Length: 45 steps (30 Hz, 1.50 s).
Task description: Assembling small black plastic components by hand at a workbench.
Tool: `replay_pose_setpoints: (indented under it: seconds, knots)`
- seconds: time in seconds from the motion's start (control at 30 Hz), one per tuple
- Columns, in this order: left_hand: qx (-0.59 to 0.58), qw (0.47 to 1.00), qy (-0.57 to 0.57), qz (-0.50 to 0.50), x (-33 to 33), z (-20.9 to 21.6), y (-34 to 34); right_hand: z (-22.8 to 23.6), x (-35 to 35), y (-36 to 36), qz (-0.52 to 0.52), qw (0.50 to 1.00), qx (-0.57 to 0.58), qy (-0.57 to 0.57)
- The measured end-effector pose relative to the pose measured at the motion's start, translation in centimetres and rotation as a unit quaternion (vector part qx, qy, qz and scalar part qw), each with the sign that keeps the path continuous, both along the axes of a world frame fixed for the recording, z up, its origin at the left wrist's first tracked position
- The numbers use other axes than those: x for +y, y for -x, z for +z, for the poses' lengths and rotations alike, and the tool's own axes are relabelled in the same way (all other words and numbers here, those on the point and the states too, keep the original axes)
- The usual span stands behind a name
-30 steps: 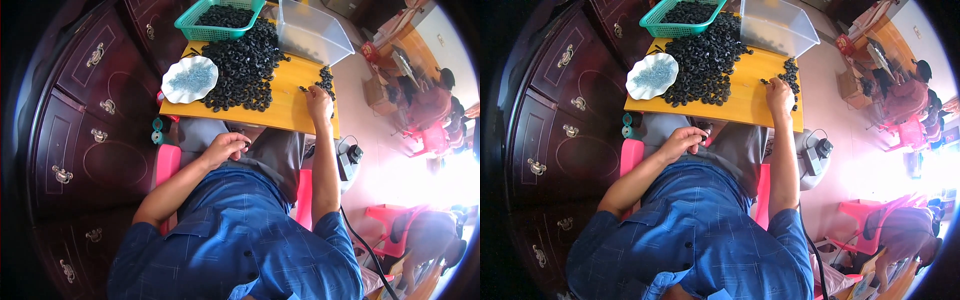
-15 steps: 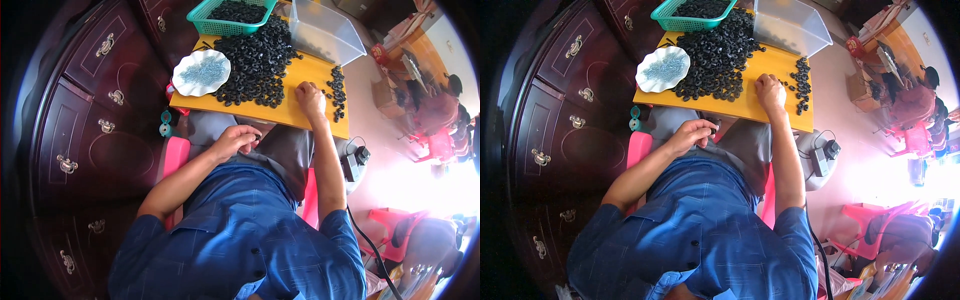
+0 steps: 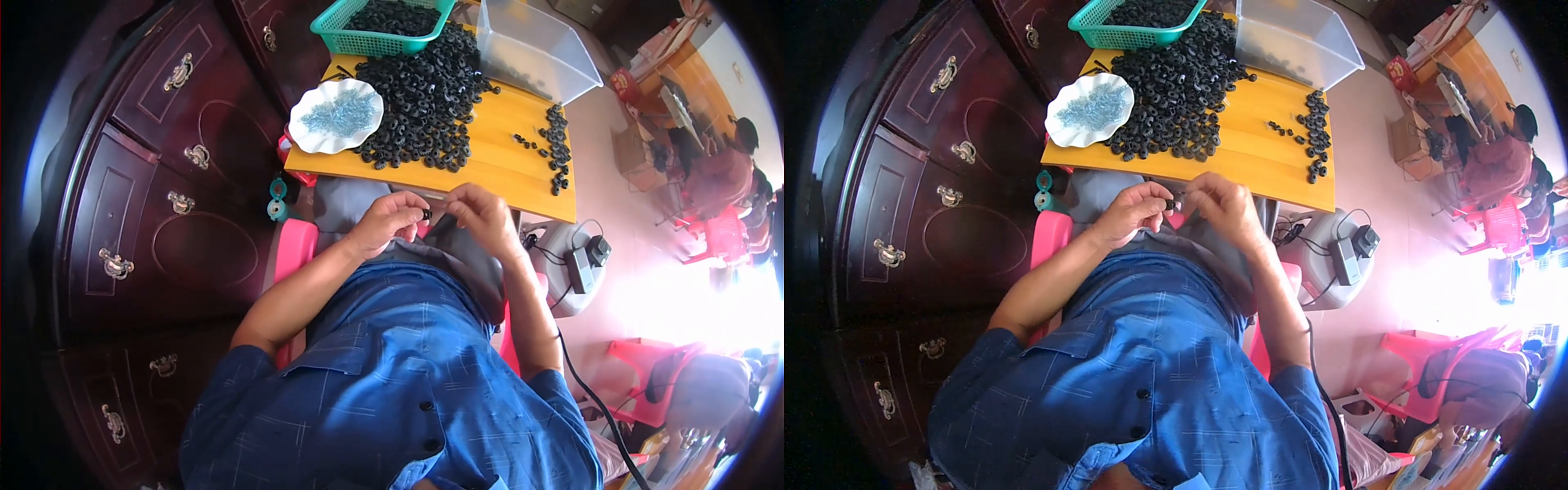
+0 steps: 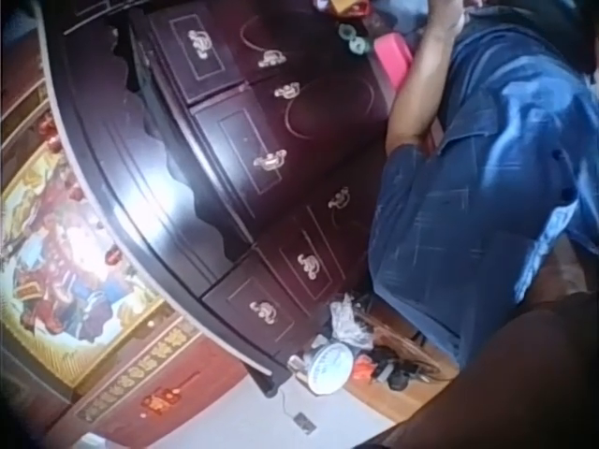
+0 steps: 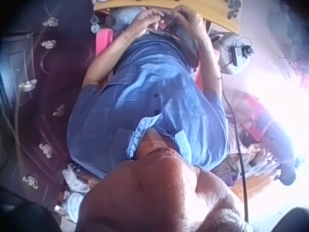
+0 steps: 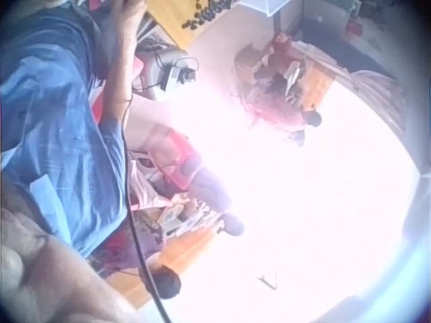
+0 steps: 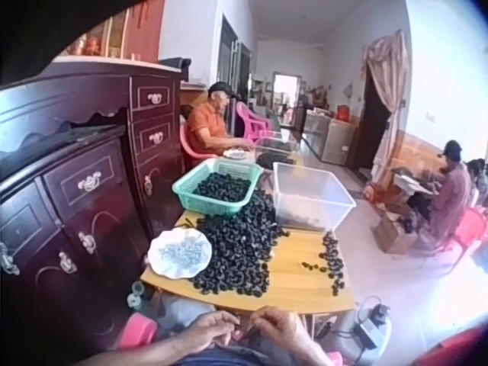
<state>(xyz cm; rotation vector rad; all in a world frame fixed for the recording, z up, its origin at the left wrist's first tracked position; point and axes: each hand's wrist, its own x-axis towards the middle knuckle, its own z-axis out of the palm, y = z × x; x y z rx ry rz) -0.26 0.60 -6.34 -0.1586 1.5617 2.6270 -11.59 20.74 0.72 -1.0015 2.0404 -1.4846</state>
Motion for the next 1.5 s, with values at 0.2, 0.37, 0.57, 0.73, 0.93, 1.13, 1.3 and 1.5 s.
replay_pose_setpoints:
  seconds: [0.2,0.37,0.57,0.73,0.93,1.13,1.3,1.5]
  knots:
    - [0.004,1.0,0.002,0.012,0.0,-0.2,0.0,-2.0,-1.0,-1.0,0.023,1.0,-0.014,0.007]
    - [0.004,1.0,0.015,0.011,0.0,-0.2,0.1,-3.0,-1.1,-0.8,0.0,1.0,-0.01,0.003]
    - [0.028,0.998,0.062,0.019,0.2,0.1,0.2,-3.2,-1.2,-0.9,-0.007,1.0,0.009,-0.008]
    - [0.023,0.99,0.133,0.034,0.2,-0.3,0.1,-2.6,-1.3,-1.5,-0.012,0.997,0.076,-0.023]
    - [0.033,0.989,0.142,0.03,0.3,-0.6,0.1,-2.5,-1.5,-1.7,0.007,0.999,0.047,-0.023]
    - [0.012,0.999,0.052,-0.01,0.3,0.5,0.2,-3.4,-1.1,0.0,0.042,0.998,-0.004,-0.051]
    - [0.006,1.0,0.027,-0.015,0.1,-0.1,-0.2,-0.5,0.2,3.7,-0.057,0.982,0.16,-0.077]
    - [-0.005,1.0,0.024,-0.011,0.2,-0.3,0.2,-0.1,2.9,12.8,-0.282,0.896,0.295,-0.175]
